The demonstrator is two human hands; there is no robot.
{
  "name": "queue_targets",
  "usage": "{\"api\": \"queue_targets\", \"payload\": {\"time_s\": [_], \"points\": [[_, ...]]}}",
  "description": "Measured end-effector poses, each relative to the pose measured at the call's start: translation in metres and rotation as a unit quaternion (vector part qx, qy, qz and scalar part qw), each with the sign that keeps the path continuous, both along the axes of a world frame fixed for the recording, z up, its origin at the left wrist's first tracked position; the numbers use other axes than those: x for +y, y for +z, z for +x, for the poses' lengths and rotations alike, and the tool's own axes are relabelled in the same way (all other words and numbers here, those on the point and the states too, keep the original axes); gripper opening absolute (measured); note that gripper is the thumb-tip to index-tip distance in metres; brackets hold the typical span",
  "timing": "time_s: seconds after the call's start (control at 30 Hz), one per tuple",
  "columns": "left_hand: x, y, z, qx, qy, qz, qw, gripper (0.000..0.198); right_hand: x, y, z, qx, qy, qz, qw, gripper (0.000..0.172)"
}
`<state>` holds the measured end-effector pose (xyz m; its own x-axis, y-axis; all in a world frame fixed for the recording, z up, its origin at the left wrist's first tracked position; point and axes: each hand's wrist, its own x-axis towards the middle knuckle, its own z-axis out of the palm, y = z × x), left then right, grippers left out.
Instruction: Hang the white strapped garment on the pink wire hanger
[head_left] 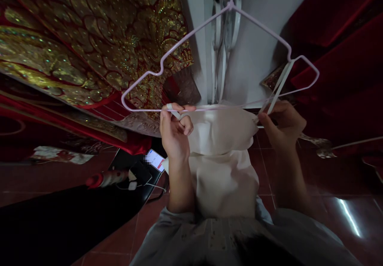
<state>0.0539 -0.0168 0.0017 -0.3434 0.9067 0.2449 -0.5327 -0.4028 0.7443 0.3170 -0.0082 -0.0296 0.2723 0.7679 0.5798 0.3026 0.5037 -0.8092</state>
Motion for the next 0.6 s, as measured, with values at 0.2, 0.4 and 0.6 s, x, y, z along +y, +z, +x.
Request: {"api": "queue_targets", "payload": {"time_s": [0.2, 0.4, 0.6], "points": [[0.001, -0.001, 0.004, 0.025, 0.042, 0.011, 0.999, 0.042, -0.009, 0.033, -0.014, -0.034, 0.043, 0.026, 0.998, 0.016], [0.002, -0.002, 0.001, 0.042, 0.038, 0.000, 0.998, 0.044, 0.007, 0.060, -0.010, -0.016, 0.086, 0.043, 0.995, 0.022], [0.002, -0.004, 0.002, 0.045, 0.027, -0.002, 0.999, 0.043, 0.052, 0.064, 0.025, -0.008, 0.016, 0.205, 0.979, 0.048]]}}
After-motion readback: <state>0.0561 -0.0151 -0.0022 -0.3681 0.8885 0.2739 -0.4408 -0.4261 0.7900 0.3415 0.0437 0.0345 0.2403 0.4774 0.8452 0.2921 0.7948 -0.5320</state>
